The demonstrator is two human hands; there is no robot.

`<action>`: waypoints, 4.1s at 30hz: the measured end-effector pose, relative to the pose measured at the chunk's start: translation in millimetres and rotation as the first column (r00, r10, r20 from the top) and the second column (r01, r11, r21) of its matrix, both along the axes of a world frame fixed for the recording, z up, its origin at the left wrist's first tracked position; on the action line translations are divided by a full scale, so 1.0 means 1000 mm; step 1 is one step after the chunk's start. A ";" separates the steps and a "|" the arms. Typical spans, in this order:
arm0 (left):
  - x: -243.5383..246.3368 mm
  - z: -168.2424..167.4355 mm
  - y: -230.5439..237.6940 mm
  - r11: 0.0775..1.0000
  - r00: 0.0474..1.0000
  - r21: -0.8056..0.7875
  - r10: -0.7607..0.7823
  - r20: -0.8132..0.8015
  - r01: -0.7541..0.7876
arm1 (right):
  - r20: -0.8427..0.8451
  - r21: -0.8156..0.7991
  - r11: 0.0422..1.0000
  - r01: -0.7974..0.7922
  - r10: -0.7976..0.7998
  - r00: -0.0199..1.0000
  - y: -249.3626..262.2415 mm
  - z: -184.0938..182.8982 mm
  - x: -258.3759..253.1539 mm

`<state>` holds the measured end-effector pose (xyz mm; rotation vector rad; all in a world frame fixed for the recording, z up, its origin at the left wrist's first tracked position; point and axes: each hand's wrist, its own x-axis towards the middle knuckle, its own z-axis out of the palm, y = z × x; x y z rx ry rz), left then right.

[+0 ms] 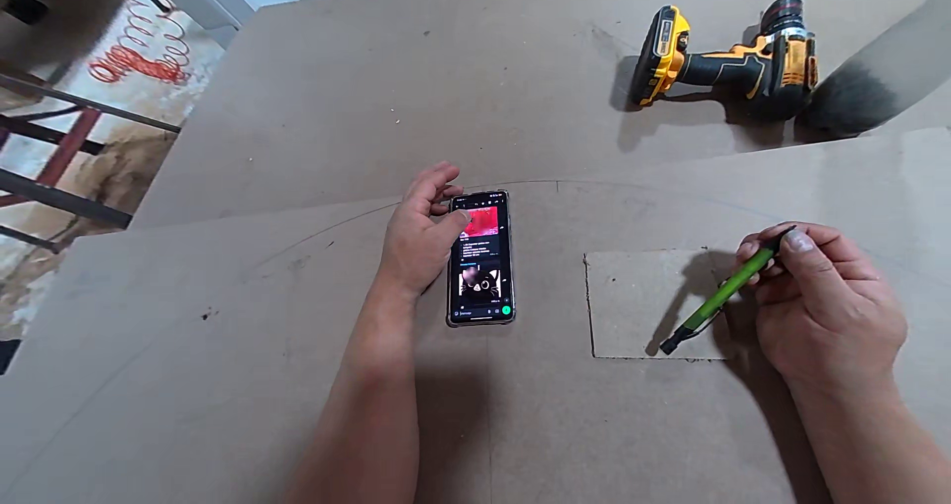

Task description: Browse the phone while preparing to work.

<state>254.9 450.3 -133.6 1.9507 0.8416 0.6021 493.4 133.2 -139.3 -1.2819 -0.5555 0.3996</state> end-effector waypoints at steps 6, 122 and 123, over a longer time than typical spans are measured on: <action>-0.008 0.005 0.005 0.986 0.983 0.027 -0.161 -0.093 0.164 | 0.007 0.003 1.000 -0.010 0.010 1.000 0.000 -0.001 0.001; -0.010 0.001 0.007 0.991 0.990 0.033 -0.128 -0.051 0.130 | -0.021 -0.069 0.997 0.030 -0.032 0.999 0.001 0.006 -0.002; -0.010 0.001 0.007 0.991 0.990 0.045 -0.125 -0.062 0.128 | -0.020 -0.066 0.997 0.031 -0.032 0.999 0.001 0.006 -0.002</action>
